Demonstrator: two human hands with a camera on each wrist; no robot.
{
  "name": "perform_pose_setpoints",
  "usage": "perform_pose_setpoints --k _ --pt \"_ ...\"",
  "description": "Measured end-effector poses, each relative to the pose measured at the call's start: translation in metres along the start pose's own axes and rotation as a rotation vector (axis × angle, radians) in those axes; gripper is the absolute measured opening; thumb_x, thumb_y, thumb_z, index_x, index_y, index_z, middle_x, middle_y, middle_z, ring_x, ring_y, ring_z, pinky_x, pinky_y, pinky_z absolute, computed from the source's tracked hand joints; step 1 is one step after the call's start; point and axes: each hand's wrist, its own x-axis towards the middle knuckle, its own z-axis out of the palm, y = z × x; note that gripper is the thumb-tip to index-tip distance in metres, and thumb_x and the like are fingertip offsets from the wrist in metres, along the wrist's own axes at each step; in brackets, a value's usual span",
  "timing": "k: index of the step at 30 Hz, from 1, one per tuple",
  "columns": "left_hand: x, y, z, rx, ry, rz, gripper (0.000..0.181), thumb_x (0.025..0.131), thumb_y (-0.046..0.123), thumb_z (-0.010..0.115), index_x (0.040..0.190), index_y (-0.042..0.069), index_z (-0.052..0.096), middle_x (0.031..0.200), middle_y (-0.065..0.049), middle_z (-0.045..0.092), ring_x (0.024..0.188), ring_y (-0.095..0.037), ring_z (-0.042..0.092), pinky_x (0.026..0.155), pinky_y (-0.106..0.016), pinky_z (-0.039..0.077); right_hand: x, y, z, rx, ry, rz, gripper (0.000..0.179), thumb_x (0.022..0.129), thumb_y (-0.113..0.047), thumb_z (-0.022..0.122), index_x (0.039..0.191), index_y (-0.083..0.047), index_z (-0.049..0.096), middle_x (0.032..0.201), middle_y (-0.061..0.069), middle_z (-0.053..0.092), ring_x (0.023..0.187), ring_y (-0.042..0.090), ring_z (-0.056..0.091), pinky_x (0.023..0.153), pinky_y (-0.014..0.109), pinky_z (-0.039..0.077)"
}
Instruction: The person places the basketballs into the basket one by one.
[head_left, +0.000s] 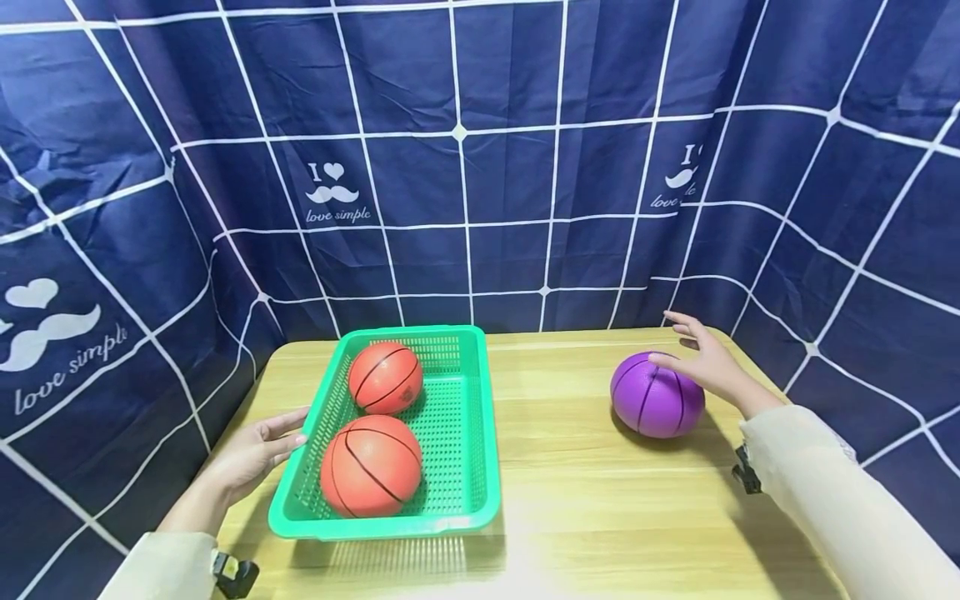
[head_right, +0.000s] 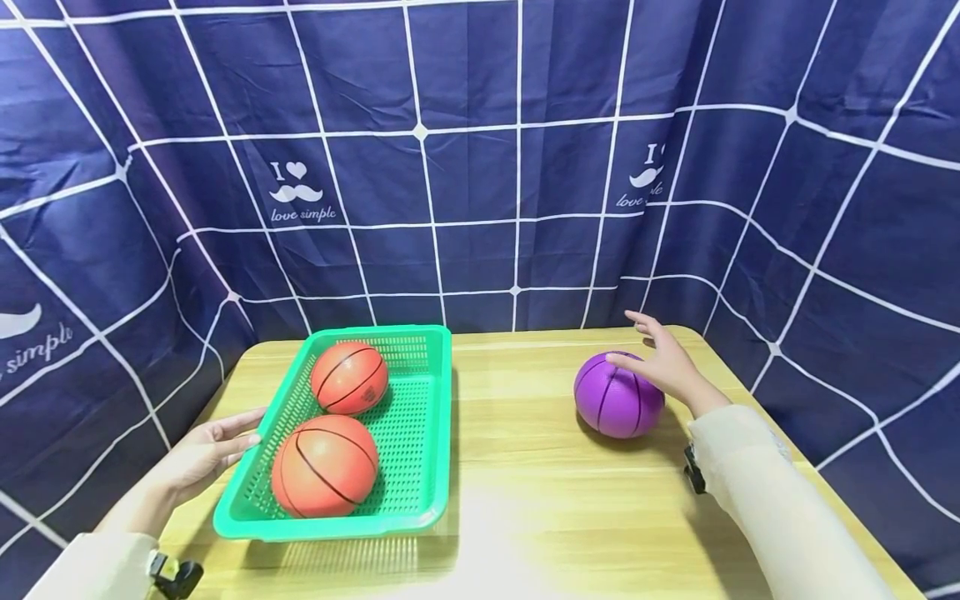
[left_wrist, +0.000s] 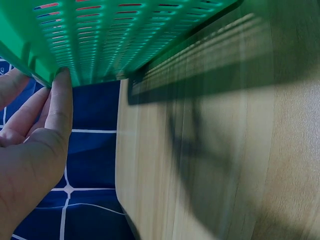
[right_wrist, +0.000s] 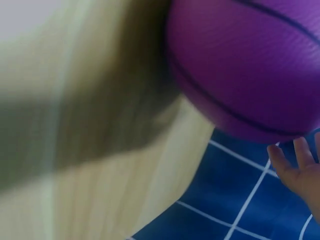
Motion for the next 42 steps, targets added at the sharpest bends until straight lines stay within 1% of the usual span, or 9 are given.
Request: perform_pose_setpoints --k 9,13,16,19,21,24,29,36,42 --pt "0.001 -0.001 0.0 -0.001 0.002 0.009 0.062 0.096 0.008 0.055 0.142 -0.018 0.022 0.146 -0.036 0.021 0.107 0.007 0.048 0.089 -0.012 0.038 -0.025 0.022 -0.007 0.022 -0.081 0.074 0.083 0.086 -0.02 0.071 0.15 -0.002 0.02 0.142 0.038 0.025 0.123 0.059 0.029 0.095 0.07 0.028" --pt "0.001 -0.001 -0.001 -0.001 0.0 0.007 0.062 0.097 0.008 0.054 0.142 -0.018 0.022 0.146 -0.035 0.02 0.108 0.008 0.047 0.089 -0.012 0.038 -0.034 0.032 -0.006 0.034 -0.139 0.085 0.082 0.087 -0.018 0.069 0.149 -0.002 0.019 0.139 0.039 0.028 0.121 0.059 0.033 0.093 0.067 0.035" --pt "0.001 -0.001 -0.002 -0.007 -0.002 0.002 0.062 0.097 0.008 0.054 0.142 -0.017 0.021 0.147 -0.035 0.02 0.108 0.009 0.046 0.089 -0.012 0.038 -0.039 0.035 -0.005 0.072 -0.176 0.103 0.082 0.085 -0.015 0.07 0.149 -0.003 0.02 0.136 0.038 0.032 0.116 0.056 0.04 0.083 0.057 0.047" --pt "0.001 -0.001 -0.002 -0.012 -0.004 -0.003 0.062 0.097 0.009 0.054 0.143 -0.017 0.021 0.147 -0.035 0.019 0.108 0.009 0.046 0.09 -0.012 0.038 -0.043 0.035 -0.003 0.119 -0.2 0.14 0.083 0.084 -0.014 0.071 0.149 -0.005 0.02 0.134 0.038 0.033 0.111 0.052 0.046 0.07 0.049 0.052" --pt "0.001 -0.001 -0.002 -0.014 -0.004 -0.004 0.062 0.097 0.009 0.054 0.143 -0.016 0.021 0.147 -0.034 0.019 0.108 0.009 0.046 0.09 -0.012 0.038 -0.044 0.035 -0.002 0.148 -0.202 0.156 0.084 0.084 -0.014 0.072 0.149 -0.006 0.02 0.133 0.04 0.032 0.108 0.052 0.047 0.066 0.049 0.053" --pt "0.002 -0.001 -0.002 -0.018 -0.006 -0.003 0.062 0.097 0.009 0.054 0.143 -0.016 0.021 0.147 -0.034 0.02 0.108 0.008 0.047 0.09 -0.012 0.038 -0.044 0.035 -0.002 0.155 -0.189 0.164 0.083 0.084 -0.015 0.073 0.149 -0.007 0.022 0.133 0.04 0.032 0.108 0.052 0.046 0.066 0.051 0.053" --pt "0.001 -0.001 -0.002 -0.015 -0.008 -0.004 0.061 0.097 0.008 0.054 0.143 -0.016 0.021 0.147 -0.034 0.019 0.108 0.009 0.046 0.09 -0.012 0.038 -0.045 0.036 -0.001 0.131 -0.168 0.146 0.081 0.082 -0.016 0.075 0.147 -0.009 0.027 0.133 0.037 0.035 0.112 0.054 0.043 0.065 0.047 0.054" --pt "0.001 -0.001 -0.002 -0.01 -0.011 -0.006 0.061 0.097 0.009 0.054 0.143 -0.016 0.022 0.148 -0.034 0.019 0.109 0.009 0.045 0.09 -0.011 0.038 -0.041 0.032 0.0 0.038 -0.149 0.061 0.078 0.08 -0.018 0.078 0.143 -0.005 0.033 0.134 0.028 0.04 0.114 0.048 0.044 0.079 0.045 0.049" --pt "0.001 0.001 -0.002 -0.012 -0.011 -0.007 0.061 0.097 0.009 0.054 0.142 -0.017 0.022 0.147 -0.034 0.02 0.109 0.008 0.046 0.09 -0.012 0.038 -0.031 0.021 0.001 0.015 -0.134 0.034 0.079 0.08 -0.017 0.078 0.144 -0.004 0.033 0.136 0.025 0.042 0.113 0.046 0.046 0.08 0.038 0.048"
